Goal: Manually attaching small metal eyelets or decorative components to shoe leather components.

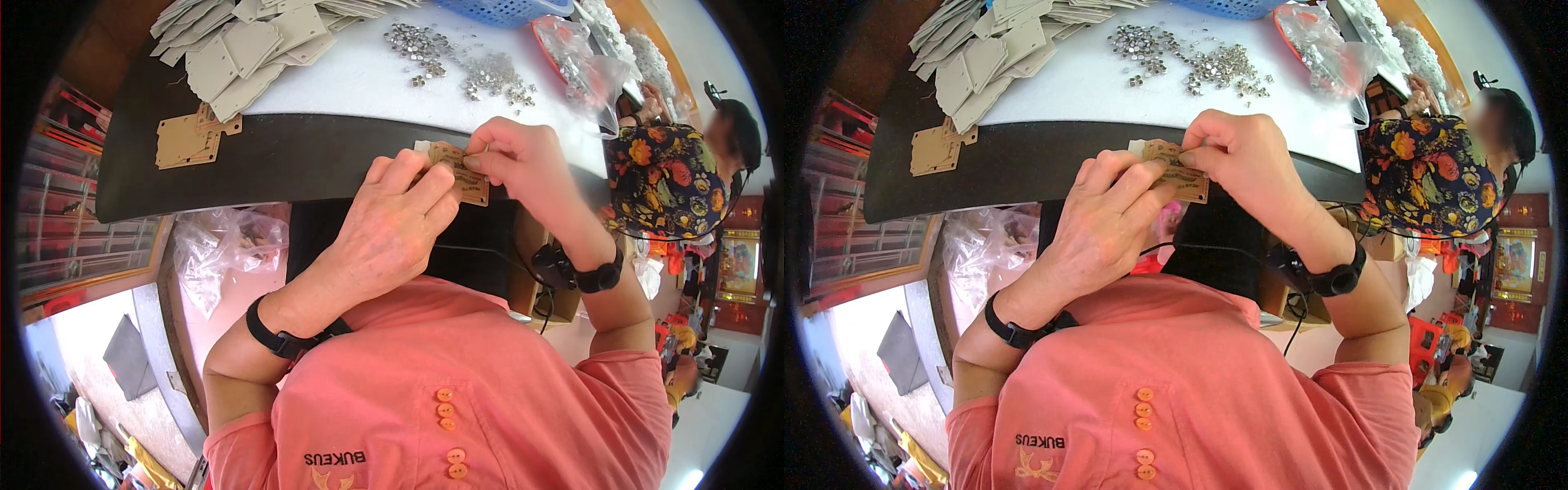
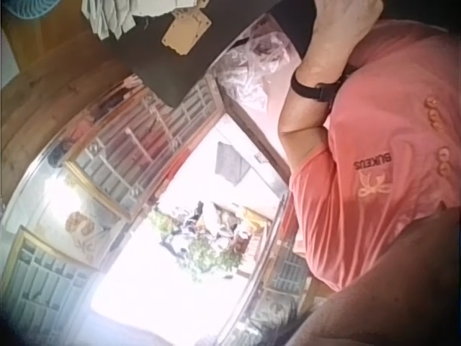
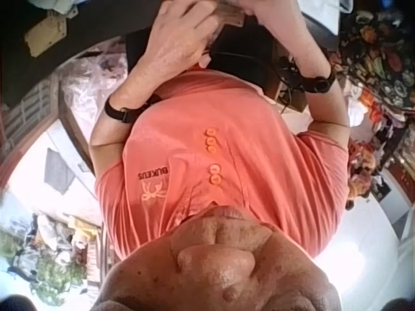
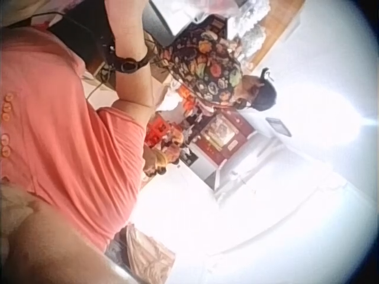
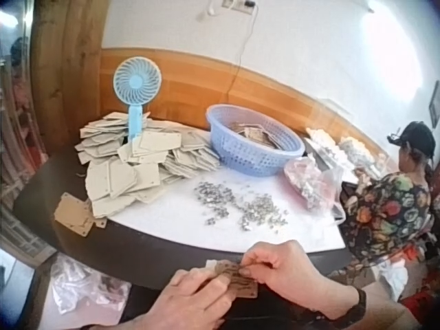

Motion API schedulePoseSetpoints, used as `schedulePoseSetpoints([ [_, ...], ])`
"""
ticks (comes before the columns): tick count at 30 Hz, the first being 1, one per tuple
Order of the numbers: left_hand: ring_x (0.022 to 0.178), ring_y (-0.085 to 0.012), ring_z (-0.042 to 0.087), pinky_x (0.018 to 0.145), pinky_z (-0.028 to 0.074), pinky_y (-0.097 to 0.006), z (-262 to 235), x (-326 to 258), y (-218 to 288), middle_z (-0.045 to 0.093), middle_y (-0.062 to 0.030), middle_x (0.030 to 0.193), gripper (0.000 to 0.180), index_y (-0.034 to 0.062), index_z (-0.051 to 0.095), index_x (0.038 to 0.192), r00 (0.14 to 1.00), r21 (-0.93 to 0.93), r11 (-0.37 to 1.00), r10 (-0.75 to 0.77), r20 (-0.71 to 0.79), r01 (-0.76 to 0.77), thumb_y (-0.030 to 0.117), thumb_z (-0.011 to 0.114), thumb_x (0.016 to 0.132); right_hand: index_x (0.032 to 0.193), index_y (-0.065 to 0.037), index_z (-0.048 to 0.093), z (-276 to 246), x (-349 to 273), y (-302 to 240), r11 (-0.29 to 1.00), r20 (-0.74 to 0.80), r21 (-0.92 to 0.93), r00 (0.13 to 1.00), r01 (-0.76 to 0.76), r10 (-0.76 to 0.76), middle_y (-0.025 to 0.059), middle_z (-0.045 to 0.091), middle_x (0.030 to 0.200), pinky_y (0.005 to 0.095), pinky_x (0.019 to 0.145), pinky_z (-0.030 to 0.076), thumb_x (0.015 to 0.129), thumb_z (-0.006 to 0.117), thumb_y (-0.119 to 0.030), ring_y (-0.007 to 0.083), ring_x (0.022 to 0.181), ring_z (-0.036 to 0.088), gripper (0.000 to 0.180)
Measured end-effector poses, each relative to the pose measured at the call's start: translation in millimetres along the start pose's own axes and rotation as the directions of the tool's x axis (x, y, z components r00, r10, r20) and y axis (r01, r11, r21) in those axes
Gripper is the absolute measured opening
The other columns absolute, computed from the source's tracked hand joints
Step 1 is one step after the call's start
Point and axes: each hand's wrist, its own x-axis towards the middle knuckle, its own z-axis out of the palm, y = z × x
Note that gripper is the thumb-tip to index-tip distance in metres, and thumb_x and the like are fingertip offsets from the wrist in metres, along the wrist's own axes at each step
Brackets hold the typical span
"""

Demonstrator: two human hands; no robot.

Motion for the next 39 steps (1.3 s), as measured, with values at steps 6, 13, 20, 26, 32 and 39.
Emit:
schedulePoseSetpoints([
  [6,0.104,-0.0282,0.053,0.084,0.044,-0.04,1,2,0,0.059,-0.0075,0.116,0.039,0.0014,0.067,0.107,1.0,0.002,1.0,-0.002,-0.023,0.002,0.001,0.064,0.068,0.083,-0.008,0.066,8,-3,6,0.909,-0.164,-0.349,0.94,0.229,-0.3,0.0112,0.064,0.065,0.0388,0.055,0.049,0.081,0.071,-0.012,0.0322,0.059,0.063,0.007],
  [13,0.103,-0.0282,0.054,0.083,0.044,-0.04,1,1,-1,0.059,-0.0075,0.115,0.037,0.0015,0.067,0.106,1.0,0.016,1.0,-0.002,-0.011,0.002,0.001,0.064,0.069,0.082,-0.003,0.065,-6,10,-3,0.99,0.009,-0.093,0.995,0.104,-0.104,0.0056,0.06,0.059,0.031,0.051,0.045,0.083,0.071,-0.012,0.0156,0.053,0.059,0.011],
  [20,0.103,-0.0281,0.053,0.083,0.044,-0.04,0,0,-1,0.059,-0.0076,0.115,0.037,0.0015,0.067,0.106,1.0,0.001,1.0,-0.005,-0.004,0.005,0.003,0.065,0.069,0.08,-0.003,0.065,-14,17,-8,0.987,0.16,0.114,0.982,-0.118,0.099,0.0,0.054,0.057,0.0246,0.038,0.03,0.085,0.069,-0.011,0.006,0.043,0.041,0.011],
  [26,0.104,-0.0281,0.053,0.084,0.044,-0.04,1,0,-2,0.059,-0.008,0.115,0.039,0.001,0.067,0.107,1.0,0.0,1.0,0.001,-0.005,-0.001,0.005,0.066,0.068,0.079,-0.003,0.065,-12,19,-9,0.986,0.153,0.086,0.98,-0.14,0.126,0.0004,0.053,0.056,0.0248,0.038,0.03,0.085,0.069,-0.012,0.0065,0.042,0.041,0.012],
  [32,0.104,-0.0282,0.053,0.084,0.044,-0.04,-1,0,-3,0.059,-0.0081,0.115,0.04,0.0006,0.067,0.107,1.0,-0.001,1.0,0.001,-0.005,-0.001,0.004,0.067,0.068,0.078,-0.002,0.064,-12,21,-13,0.983,0.152,0.091,0.978,-0.159,0.144,0.0011,0.052,0.055,0.025,0.037,0.031,0.083,0.069,-0.012,0.007,0.042,0.042,0.012],
  [39,0.103,-0.0284,0.054,0.083,0.045,-0.04,1,0,-6,0.06,-0.0086,0.114,0.038,0.0007,0.067,0.106,1.0,-0.003,1.0,0.012,-0.009,-0.012,0.003,0.066,0.068,0.076,0.0,0.064,-15,30,-16,0.981,0.186,0.07,0.969,-0.18,0.164,0.0034,0.053,0.053,0.0263,0.036,0.033,0.08,0.068,-0.008,0.0094,0.039,0.044,0.01],
])
